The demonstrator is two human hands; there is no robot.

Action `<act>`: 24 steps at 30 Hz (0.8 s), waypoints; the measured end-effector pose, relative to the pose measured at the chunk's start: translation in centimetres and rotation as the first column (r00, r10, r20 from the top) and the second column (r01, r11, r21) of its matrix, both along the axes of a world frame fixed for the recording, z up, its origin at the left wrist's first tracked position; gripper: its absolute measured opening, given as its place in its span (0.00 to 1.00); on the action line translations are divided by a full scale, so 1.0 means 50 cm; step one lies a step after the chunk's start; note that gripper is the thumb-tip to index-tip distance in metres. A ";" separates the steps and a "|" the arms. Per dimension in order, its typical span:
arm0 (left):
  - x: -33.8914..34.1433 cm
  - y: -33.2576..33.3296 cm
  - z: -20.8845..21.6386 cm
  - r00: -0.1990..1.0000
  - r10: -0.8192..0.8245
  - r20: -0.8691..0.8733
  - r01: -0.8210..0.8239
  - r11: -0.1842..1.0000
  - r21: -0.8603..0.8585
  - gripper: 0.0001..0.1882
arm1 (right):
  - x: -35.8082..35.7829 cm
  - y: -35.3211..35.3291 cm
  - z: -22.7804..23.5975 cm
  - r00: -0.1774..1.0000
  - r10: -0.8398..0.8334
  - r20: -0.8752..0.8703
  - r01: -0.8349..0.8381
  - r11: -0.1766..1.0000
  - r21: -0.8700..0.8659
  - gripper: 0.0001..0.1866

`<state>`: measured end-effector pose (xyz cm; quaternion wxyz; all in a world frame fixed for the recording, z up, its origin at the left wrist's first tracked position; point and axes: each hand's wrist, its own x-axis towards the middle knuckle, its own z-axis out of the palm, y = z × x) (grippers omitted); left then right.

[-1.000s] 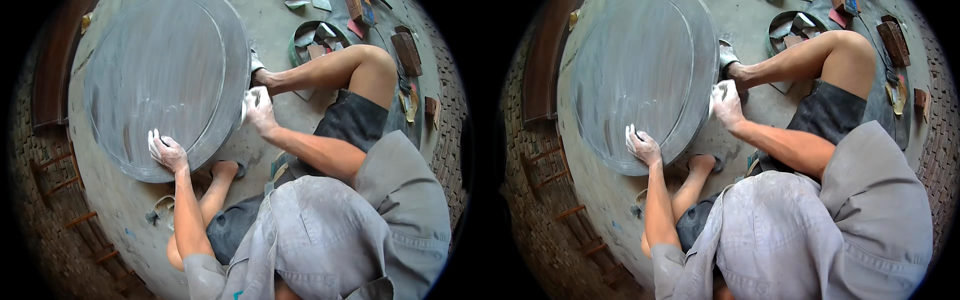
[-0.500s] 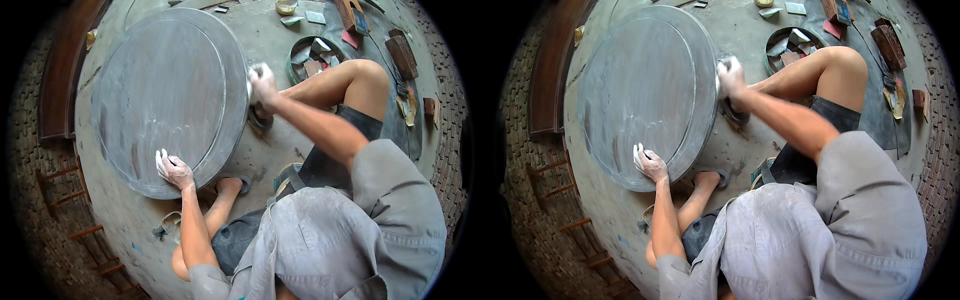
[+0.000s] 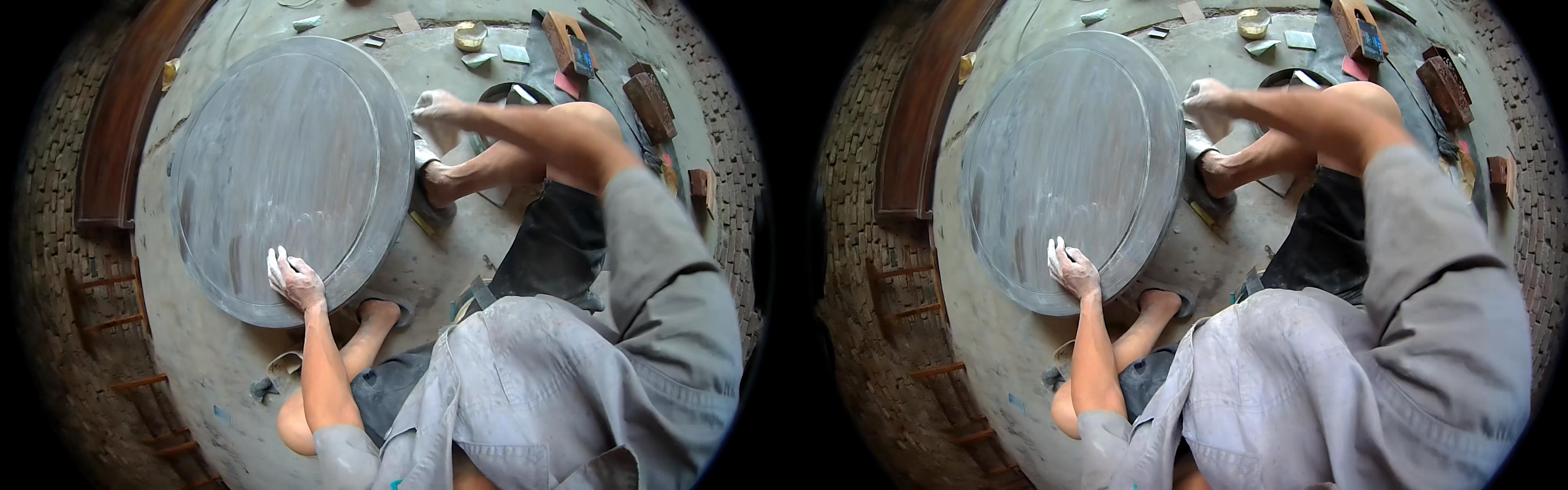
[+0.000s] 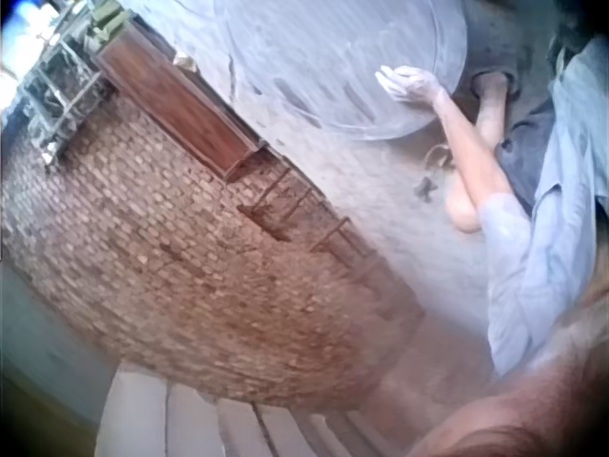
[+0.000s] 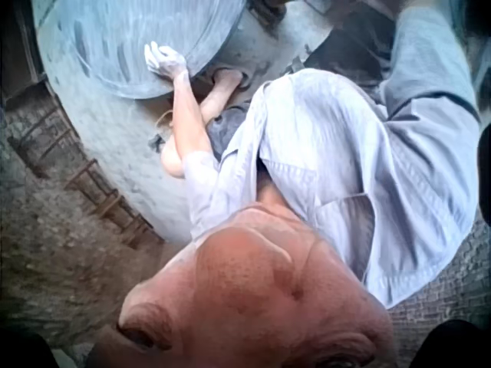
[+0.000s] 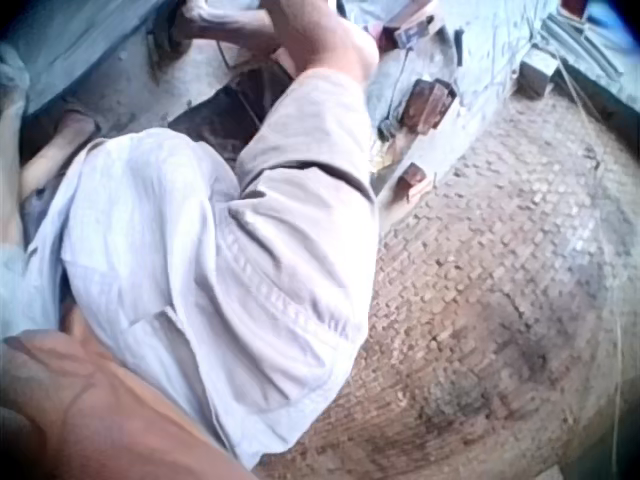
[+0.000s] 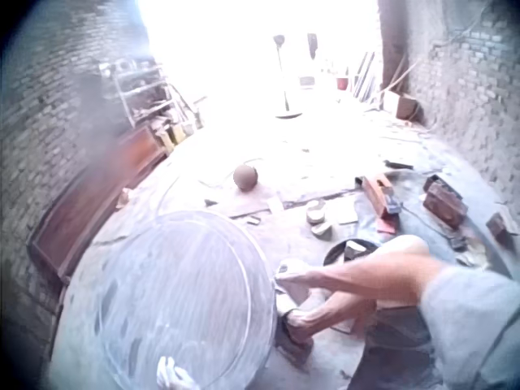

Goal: The person sits on the floor and sands a large round tabletop using a sanding block. They work around the edge and across the surface, occasionally switching sanding blocks from a nearby container.

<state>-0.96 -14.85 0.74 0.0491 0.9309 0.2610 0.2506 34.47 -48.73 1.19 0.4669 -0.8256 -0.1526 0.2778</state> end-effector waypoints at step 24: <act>-0.007 0.006 0.033 0.996 0.055 -0.064 -0.056 0.998 -0.017 0.20 | -0.115 0.036 0.026 0.998 0.060 -0.037 -0.058 0.998 0.035 0.20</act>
